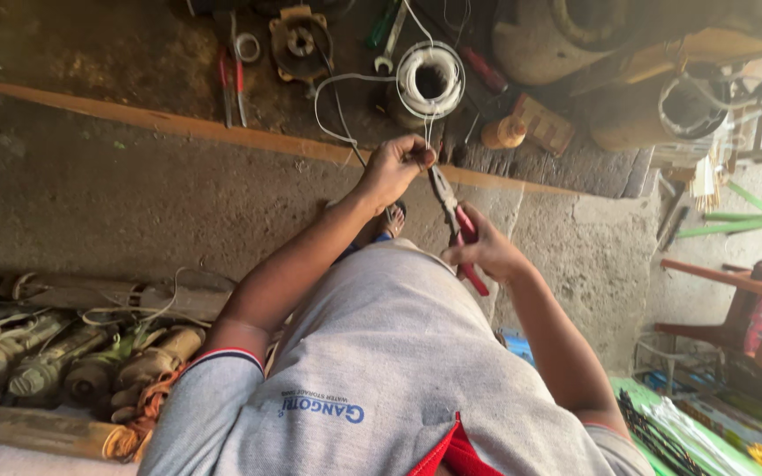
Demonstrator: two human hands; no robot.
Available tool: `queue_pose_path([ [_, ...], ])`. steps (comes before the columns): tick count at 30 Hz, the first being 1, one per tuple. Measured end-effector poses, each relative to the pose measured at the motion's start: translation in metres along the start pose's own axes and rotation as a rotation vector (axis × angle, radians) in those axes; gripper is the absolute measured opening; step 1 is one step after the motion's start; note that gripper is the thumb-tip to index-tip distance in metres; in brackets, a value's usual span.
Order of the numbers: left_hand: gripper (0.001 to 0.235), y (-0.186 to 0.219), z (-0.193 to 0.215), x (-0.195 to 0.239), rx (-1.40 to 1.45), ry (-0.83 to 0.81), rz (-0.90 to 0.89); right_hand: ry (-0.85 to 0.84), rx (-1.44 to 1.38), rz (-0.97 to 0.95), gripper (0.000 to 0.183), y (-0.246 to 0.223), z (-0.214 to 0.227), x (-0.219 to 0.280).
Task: The person strips insulation from multiple wires using pliers and twists the exposed ends together with their hands. They work at a cluttered workbench with various tools and motor parts visible.
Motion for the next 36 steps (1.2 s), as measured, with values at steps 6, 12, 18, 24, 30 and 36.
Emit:
queue_pose_path([
  [6, 0.020, 0.008, 0.011, 0.004, -0.239, 0.030, -0.117, 0.404, 0.995, 0.276, 0.058, -0.006, -0.014, 0.010],
  [12, 0.017, 0.001, 0.011, 0.001, -0.203, -0.021, -0.083, 0.556, 1.092, 0.251, 0.057, -0.025, -0.027, 0.018],
  [18, 0.008, -0.005, 0.013, -0.006, -0.056, -0.016, -0.061, 0.242, 0.536, 0.105, 0.067, -0.025, -0.018, -0.002],
  [24, 0.010, 0.009, 0.011, 0.008, -0.136, -0.005, 0.040, 0.688, 1.335, 0.618, 0.053, -0.032, -0.037, 0.030],
  [30, 0.011, 0.007, 0.012, 0.005, -0.015, -0.022, 0.077, 0.223, 0.317, -0.157, 0.034, -0.023, -0.023, 0.002],
  [36, 0.018, 0.010, 0.018, 0.006, 0.014, -0.073, 0.061, 0.158, 0.594, 0.311, 0.027, -0.001, -0.003, 0.016],
])
Point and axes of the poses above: each hand's wrist, its own x-axis away from the middle knuckle, its own z-axis out of the back of the hand, y = z × x, the point moved 1 cm from there along -x, towards the middle knuckle, and after that the axes turned 6 degrees about x, right-handed, at the moved point
